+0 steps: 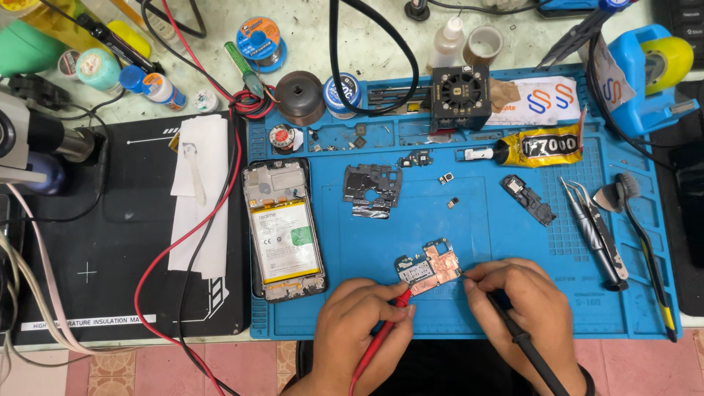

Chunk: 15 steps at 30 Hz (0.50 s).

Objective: The person uses multimeter probes to test points on a small circuit board placed on a blue work mat. The person repeatedly touches different areas of the board with the probes while observing a multimeter display.

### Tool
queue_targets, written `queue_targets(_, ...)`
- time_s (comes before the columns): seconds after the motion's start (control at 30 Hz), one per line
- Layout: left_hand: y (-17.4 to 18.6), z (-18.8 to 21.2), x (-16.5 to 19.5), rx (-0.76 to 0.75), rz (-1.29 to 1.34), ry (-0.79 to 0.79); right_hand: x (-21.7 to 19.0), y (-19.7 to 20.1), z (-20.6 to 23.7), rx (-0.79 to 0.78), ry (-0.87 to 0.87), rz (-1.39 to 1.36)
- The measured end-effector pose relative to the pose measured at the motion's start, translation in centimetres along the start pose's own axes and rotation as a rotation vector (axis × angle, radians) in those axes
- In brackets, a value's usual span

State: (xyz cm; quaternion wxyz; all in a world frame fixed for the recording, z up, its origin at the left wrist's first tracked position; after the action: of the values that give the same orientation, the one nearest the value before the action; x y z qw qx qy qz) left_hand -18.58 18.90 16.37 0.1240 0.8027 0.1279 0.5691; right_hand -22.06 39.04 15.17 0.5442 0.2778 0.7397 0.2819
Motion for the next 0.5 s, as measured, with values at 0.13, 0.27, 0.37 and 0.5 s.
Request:
queue_targets(0.13, -0.1, 0.2, -0.1, -0.004, 0.003, 0.004, 0.1, -0.1, 0.1, -0.017, -0.016, -0.001)
queue_targets(0.27, 0.0, 0.3, -0.5, 0.0, 0.04, -0.004, 0.0, -0.1, 0.1, -0.025, 0.019, 0.016)
queue_targets(0.37, 0.0, 0.2, -0.7, -0.003, 0.037, -0.033, 0.8, -0.4, 0.1, -0.007, -0.049, -0.019)
queue_targets(0.5, 0.1, 0.3, -1.3, -0.006, 0.027, -0.016, 1.7, -1.0, 0.1, -0.015, -0.12, -0.013)
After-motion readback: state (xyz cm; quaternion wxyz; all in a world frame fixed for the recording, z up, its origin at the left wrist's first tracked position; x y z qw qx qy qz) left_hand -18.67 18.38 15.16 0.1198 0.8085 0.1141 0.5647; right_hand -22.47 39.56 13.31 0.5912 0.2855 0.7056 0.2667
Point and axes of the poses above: each hand's wrist, its own z-axis away from the middle knuckle, its own y-axis out of the back of the hand, x = y × z, the point moved 9 cm from there along -z, towards the middle knuckle, and after that the axes turned 6 degrees about z, right-handed, at the moved point
